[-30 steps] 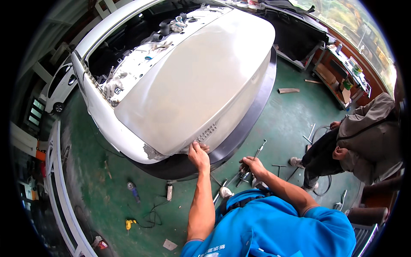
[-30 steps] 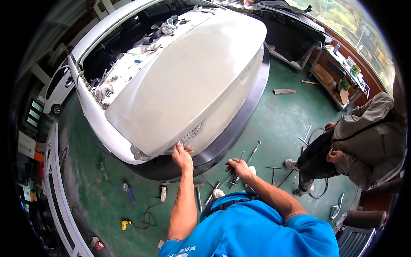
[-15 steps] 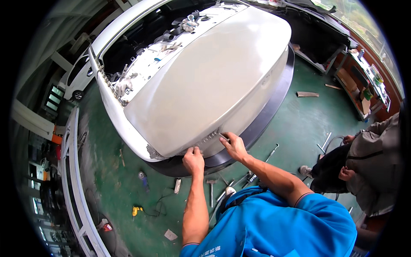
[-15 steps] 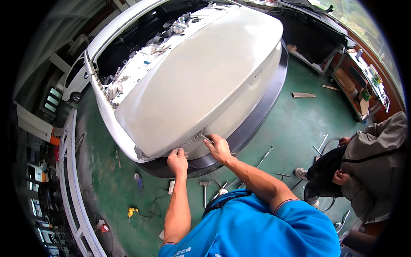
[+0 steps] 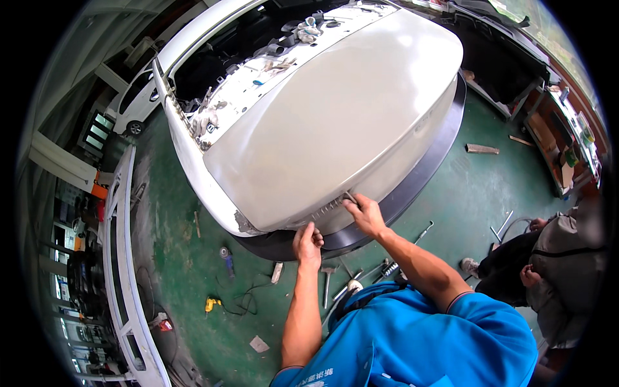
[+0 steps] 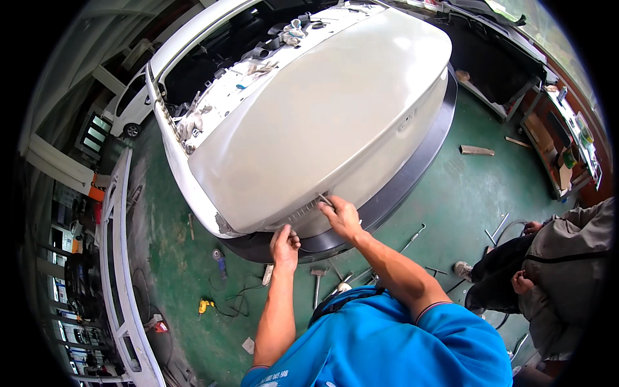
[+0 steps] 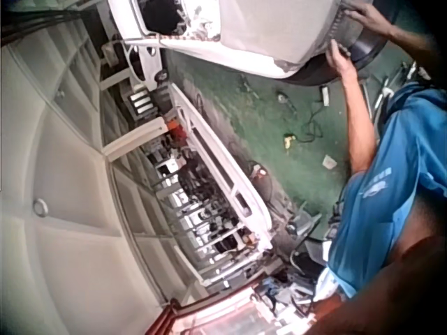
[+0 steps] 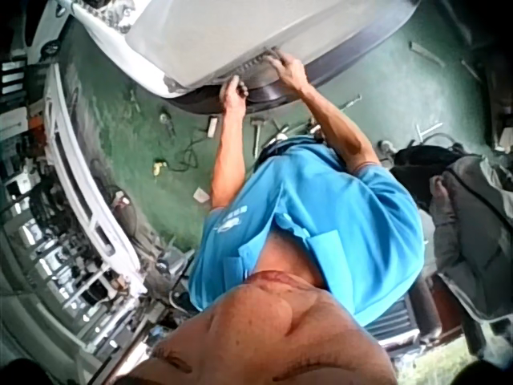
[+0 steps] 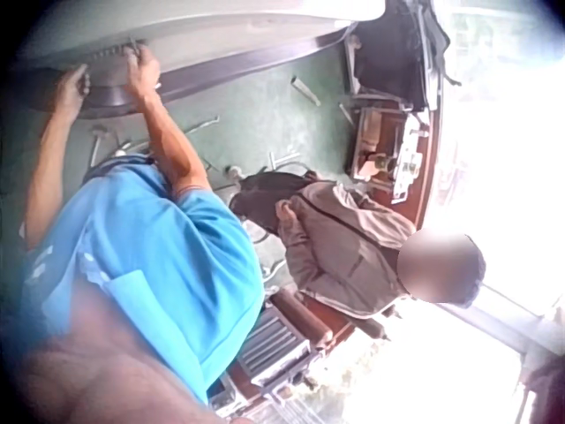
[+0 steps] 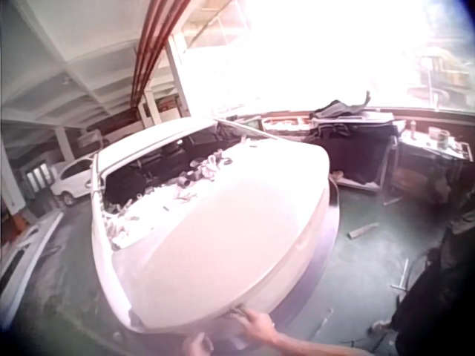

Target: The person works on the rear of a white car, using a wrench to tighten bolts on the trunk lid and then installing a red taillight assembly. They also use a power sander on the trunk area and handle various tools and parts during the repair.

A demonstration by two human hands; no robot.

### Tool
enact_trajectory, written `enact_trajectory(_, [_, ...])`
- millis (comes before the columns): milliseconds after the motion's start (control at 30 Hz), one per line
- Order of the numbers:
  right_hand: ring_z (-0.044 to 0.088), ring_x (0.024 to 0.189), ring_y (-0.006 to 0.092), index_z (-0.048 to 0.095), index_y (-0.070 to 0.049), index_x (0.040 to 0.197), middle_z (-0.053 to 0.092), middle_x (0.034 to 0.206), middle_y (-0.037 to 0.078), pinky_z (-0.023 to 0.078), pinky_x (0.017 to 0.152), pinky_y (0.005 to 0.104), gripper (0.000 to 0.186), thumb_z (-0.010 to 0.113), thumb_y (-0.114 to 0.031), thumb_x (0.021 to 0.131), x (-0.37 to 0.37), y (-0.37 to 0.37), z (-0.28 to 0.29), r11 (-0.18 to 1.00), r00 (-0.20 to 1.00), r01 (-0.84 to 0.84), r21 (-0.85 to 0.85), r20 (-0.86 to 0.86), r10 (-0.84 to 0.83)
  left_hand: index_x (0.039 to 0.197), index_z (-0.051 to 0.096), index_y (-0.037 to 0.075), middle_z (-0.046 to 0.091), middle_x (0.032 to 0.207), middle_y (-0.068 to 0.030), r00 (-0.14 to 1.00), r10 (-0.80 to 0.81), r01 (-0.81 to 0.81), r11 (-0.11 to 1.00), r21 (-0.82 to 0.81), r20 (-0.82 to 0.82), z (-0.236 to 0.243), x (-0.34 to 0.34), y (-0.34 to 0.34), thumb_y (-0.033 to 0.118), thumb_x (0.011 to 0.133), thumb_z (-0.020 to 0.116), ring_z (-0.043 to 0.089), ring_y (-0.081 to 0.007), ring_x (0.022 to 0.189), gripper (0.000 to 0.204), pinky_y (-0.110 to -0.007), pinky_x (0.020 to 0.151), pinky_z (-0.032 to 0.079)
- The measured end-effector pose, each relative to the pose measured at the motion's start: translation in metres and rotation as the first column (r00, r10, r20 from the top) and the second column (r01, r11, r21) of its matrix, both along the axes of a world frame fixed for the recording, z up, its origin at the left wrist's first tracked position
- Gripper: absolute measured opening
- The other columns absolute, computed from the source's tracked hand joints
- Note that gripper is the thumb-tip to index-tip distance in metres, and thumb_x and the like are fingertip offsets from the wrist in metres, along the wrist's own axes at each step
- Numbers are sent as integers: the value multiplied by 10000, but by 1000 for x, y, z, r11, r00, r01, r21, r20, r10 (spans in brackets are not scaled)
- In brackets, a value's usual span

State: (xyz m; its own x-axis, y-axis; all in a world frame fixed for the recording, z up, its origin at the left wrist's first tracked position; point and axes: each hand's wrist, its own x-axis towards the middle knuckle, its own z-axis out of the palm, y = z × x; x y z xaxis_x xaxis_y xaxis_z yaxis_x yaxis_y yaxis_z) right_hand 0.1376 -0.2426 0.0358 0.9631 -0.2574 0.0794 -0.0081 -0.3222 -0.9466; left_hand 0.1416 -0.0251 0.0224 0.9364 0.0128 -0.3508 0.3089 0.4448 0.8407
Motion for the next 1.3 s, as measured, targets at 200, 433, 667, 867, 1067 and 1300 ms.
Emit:
enact_trajectory(200, [643,861,455,593,-90,977,665,861,211,508,733,554,323,544,-407,1014,-76,-96,-101,857,949,-223,-464,-306,81,1053,671,-40,638,771,-30,973,-65,-53,870,490,220,15,10,-27,215,969,714,535,-73,576,272,-241,470,431])
enact_trajectory(433, [654,1095,348,670,-72,1241,655,1192,172,528,939,458,430,643,-388,951,-98,-103,-125,762,937,-295,-576,-329,114,1102,667,-48,726,920,-218,905,-200,-244,481,842,376,19,11,-28,232,986,645,709,-373,834,305,-455,734,540])
enact_trajectory(667, [665,1054,398,678,14,1201,696,1119,233,523,917,445,392,621,-310,988,5,3,-1,996,993,-91,-21,68,93,910,617,-34,694,825,-236,875,-242,-391,159,906,420,13,12,-42,252,1030,551,674,-433,748,317,-530,676,516])
enact_trajectory(867, [705,953,313,676,35,1207,723,1016,228,540,856,403,418,643,-321,990,11,14,-3,999,1000,-26,22,15,26,905,615,-20,669,717,-102,984,-47,-69,786,614,172,4,18,-34,257,1050,523,606,-185,531,326,-382,543,505])
enact_trajectory(1067, [709,901,333,683,33,1193,721,998,237,540,797,421,402,639,-313,993,15,13,-6,998,999,-45,34,23,44,911,655,-19,688,740,-152,871,-252,-317,370,873,423,14,17,-31,205,982,595,632,-284,560,243,-424,566,507])
enact_trajectory(1300, [655,859,452,669,14,1015,683,926,237,531,748,504,304,604,-282,1000,16,20,-16,995,989,30,-92,150,-16,863,681,-12,667,693,-192,828,-373,-498,-147,855,418,26,13,-36,194,931,622,638,-337,596,226,-447,601,494])
